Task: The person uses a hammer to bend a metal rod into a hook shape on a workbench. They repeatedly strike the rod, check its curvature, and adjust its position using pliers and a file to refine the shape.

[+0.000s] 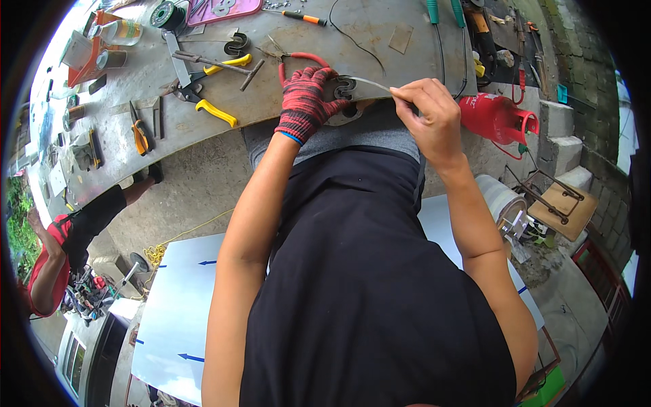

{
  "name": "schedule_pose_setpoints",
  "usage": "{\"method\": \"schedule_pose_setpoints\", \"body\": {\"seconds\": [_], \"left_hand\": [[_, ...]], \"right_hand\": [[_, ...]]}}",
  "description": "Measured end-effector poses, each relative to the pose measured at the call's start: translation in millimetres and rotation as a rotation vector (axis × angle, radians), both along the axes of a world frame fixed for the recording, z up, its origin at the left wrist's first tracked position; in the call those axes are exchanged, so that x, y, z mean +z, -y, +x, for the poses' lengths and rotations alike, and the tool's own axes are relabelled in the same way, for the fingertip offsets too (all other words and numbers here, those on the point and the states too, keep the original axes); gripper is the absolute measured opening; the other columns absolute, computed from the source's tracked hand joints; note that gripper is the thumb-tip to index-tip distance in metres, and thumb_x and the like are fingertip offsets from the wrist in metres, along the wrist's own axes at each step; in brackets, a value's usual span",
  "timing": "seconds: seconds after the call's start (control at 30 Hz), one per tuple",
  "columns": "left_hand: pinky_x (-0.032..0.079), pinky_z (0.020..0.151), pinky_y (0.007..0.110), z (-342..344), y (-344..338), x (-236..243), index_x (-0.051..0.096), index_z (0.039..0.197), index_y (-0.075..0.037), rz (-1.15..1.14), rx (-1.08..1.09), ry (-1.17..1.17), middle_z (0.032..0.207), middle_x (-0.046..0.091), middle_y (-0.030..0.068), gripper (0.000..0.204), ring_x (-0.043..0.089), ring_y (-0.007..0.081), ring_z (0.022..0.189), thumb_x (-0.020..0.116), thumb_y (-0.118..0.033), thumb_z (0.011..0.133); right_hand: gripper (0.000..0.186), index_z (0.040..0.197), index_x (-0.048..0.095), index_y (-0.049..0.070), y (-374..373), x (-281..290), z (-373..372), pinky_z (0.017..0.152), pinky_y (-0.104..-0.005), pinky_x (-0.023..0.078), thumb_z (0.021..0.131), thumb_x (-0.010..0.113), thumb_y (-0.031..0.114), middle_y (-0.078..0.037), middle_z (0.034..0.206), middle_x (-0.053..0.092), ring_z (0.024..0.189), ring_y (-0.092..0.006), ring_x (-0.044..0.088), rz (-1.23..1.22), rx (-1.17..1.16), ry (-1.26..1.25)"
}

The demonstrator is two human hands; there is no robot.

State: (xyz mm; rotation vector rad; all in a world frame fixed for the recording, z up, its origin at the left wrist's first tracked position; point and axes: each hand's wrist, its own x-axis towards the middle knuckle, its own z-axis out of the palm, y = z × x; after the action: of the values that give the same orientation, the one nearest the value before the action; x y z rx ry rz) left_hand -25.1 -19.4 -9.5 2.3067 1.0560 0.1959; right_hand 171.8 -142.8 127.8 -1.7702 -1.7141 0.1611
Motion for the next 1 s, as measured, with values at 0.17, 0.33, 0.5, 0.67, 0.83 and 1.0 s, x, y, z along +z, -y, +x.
{"method": "schedule_pose_setpoints", "body": {"seconds": [0.17, 0.33, 0.5, 0.67, 0.83, 1.0], "left_hand": [[0.04, 0.111, 0.047, 0, 0, 1, 0.067, 0.126, -0.015, -0.018, 0.004, 0.013, 0.124, 0.067, 0.009, 0.071, 0.059, 0.0325, 0.118, 0.091, -0.048, 0.067], [0.042, 0.108, 0.047, 0, 0, 1, 0.067, 0.126, -0.015, 0.023, -0.005, 0.015, 0.123, 0.067, 0.0092, 0.071, 0.059, 0.0323, 0.117, 0.09, -0.048, 0.068], [0.042, 0.108, 0.047, 0, 0, 1, 0.067, 0.125, -0.015, 0.041, -0.008, 0.02, 0.123, 0.067, 0.0095, 0.07, 0.059, 0.0323, 0.118, 0.09, -0.048, 0.068], [0.042, 0.108, 0.047, 0, 0, 2, 0.068, 0.125, -0.014, 0.004, -0.001, 0.012, 0.124, 0.067, 0.0099, 0.07, 0.059, 0.0323, 0.119, 0.09, -0.048, 0.068], [0.042, 0.108, 0.046, 0, 0, 2, 0.068, 0.125, -0.014, 0.019, -0.005, -0.005, 0.125, 0.067, 0.0098, 0.07, 0.059, 0.032, 0.119, 0.09, -0.048, 0.068], [0.042, 0.109, 0.046, 1, 0, 3, 0.068, 0.125, -0.015, 0.0, 0.003, -0.011, 0.124, 0.067, 0.0093, 0.07, 0.059, 0.0318, 0.119, 0.09, -0.049, 0.068]], "right_hand": [[0.018, 0.092, 0.076, 0.004, -3, -13, -2, 0.072, -0.035, 0.052, 0.077, 0.08, -0.003, -0.006, 0.086, 0.07, 0.079, -0.0242, 0.066, -0.009, 0.022, 0.021], [0.016, 0.088, 0.074, 0.008, -4, -34, -5, 0.071, -0.0359, 0.049, 0.075, 0.081, 0.002, -0.001, 0.082, 0.066, 0.078, -0.0215, 0.064, 0.036, 0.019, 0.06], [0.019, 0.091, 0.075, 0.006, -1, -30, -13, 0.07, -0.0356, 0.05, 0.076, 0.081, -0.001, -0.004, 0.085, 0.069, 0.077, -0.0232, 0.064, 0.008, 0.043, 0.096], [0.019, 0.091, 0.075, 0.006, 2, -29, -16, 0.069, -0.0353, 0.049, 0.076, 0.081, -0.003, -0.004, 0.083, 0.068, 0.076, -0.023, 0.064, 0.016, 0.02, 0.079], [0.017, 0.092, 0.076, 0.004, -1, -22, -1, 0.073, -0.0348, 0.051, 0.077, 0.08, -0.004, -0.006, 0.083, 0.069, 0.078, -0.0237, 0.066, -0.002, -0.041, -0.024], [0.013, 0.088, 0.075, 0.007, -8, -23, 6, 0.072, -0.0367, 0.05, 0.077, 0.08, 0.003, -0.003, 0.082, 0.067, 0.078, -0.0236, 0.064, -0.021, -0.001, -0.026]]}}
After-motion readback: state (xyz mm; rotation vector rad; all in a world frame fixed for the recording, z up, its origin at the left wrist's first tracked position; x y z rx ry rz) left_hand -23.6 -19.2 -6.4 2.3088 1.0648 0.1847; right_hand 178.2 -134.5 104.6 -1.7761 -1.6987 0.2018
